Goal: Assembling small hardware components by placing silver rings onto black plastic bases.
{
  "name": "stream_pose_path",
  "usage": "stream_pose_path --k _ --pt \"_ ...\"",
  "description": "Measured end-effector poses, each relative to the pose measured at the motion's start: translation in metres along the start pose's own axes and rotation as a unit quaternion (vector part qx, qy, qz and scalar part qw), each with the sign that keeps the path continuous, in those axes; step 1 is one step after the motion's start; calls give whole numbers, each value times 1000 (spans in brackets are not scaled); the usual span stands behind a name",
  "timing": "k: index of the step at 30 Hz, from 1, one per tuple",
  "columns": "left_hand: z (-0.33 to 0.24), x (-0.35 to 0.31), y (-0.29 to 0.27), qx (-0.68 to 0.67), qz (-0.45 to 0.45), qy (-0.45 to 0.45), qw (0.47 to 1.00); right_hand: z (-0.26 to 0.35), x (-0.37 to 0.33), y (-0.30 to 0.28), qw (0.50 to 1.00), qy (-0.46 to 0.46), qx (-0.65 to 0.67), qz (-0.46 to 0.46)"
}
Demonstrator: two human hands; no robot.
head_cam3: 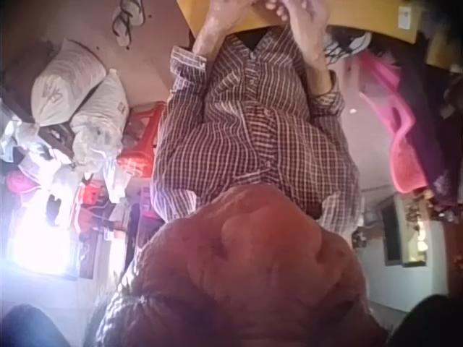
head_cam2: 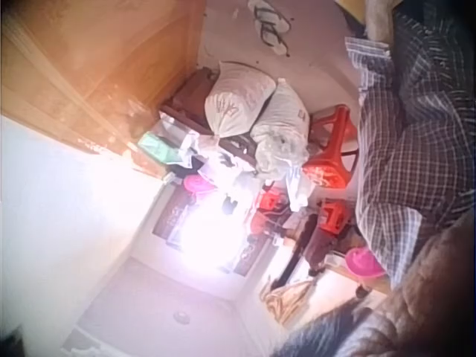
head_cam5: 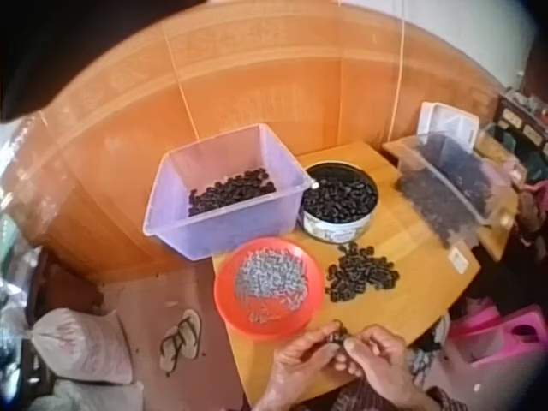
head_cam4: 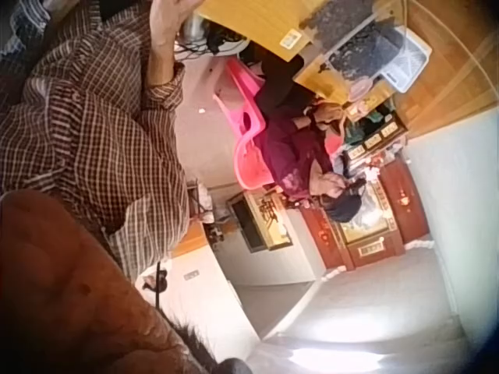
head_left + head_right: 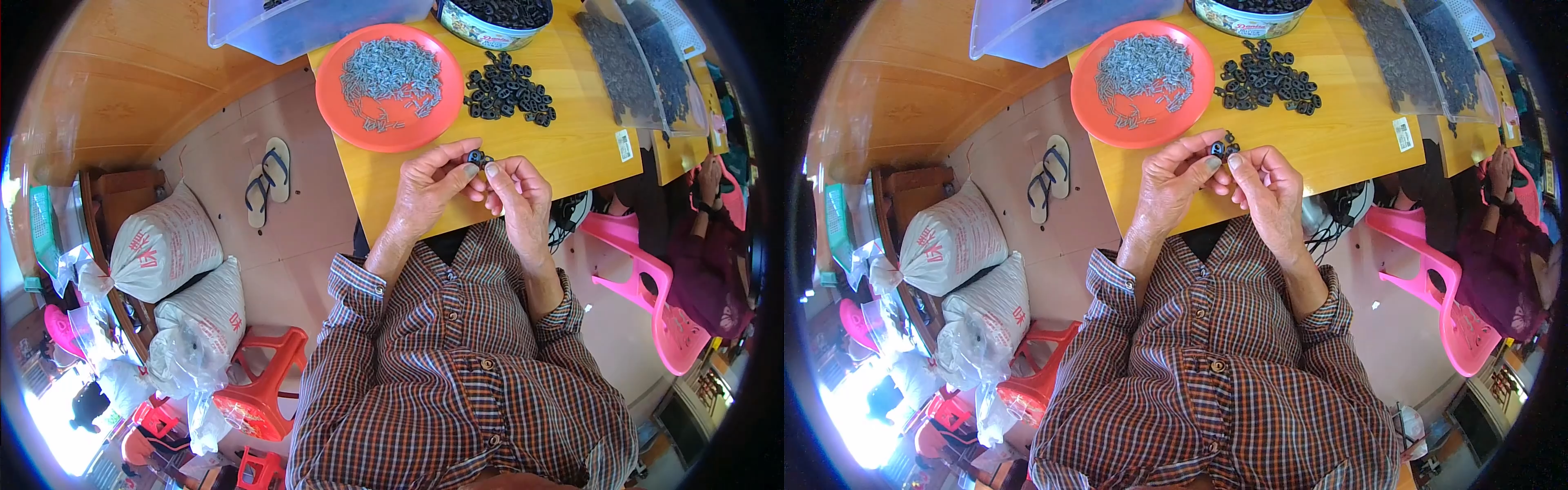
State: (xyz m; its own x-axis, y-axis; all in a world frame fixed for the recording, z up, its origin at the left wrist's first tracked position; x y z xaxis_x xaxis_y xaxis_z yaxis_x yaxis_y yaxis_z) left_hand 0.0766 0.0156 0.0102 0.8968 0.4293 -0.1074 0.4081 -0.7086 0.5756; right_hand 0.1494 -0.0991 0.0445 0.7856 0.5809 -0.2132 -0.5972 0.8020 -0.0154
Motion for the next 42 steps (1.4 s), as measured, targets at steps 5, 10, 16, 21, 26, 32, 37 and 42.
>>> stream_pose_path --k 5,10,16,21,26,32,37,42 --pt "-2 -1 2 15 6 2 1000 1 0 -1 1000 -2 2 3" --pt "-3 -2 3 28 7 1 1000 2 0 0 1000 4 -1 3" --pt "-3 -3 4 45 14 14 999 4 0 -1 1000 -1 -20 4" --pt "-4 -3 3 73 16 22 997 4 1 0 999 -14 -36 11" --pt "-2 -4 0 84 17 26 996 2 0 0 999 6 -41 -3" --pt "0 -4 -1 76 6 17 997 0 0 1 999 11 -41 7" --pt "-3 -4 0 42 -1 9 999 0 -1 2 999 -3 -39 16" --pt "1 -4 -4 23 -1 -6 1000 1 -1 1 999 -4 -45 26"
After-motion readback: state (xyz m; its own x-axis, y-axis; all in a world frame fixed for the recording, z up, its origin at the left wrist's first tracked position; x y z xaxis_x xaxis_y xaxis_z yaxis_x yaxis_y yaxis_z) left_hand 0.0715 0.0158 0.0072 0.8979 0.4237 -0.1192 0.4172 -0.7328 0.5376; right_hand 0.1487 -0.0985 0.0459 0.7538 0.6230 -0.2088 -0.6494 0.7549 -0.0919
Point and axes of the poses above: each hand's wrist, its own x-axis towards the middle knuckle, its own y-axis out of the palm, z = x × y, the point moved 5 cm from there along x, towards the middle knuckle, and after that the axes turned 2 degrees about -x, right-handed, at the moved point
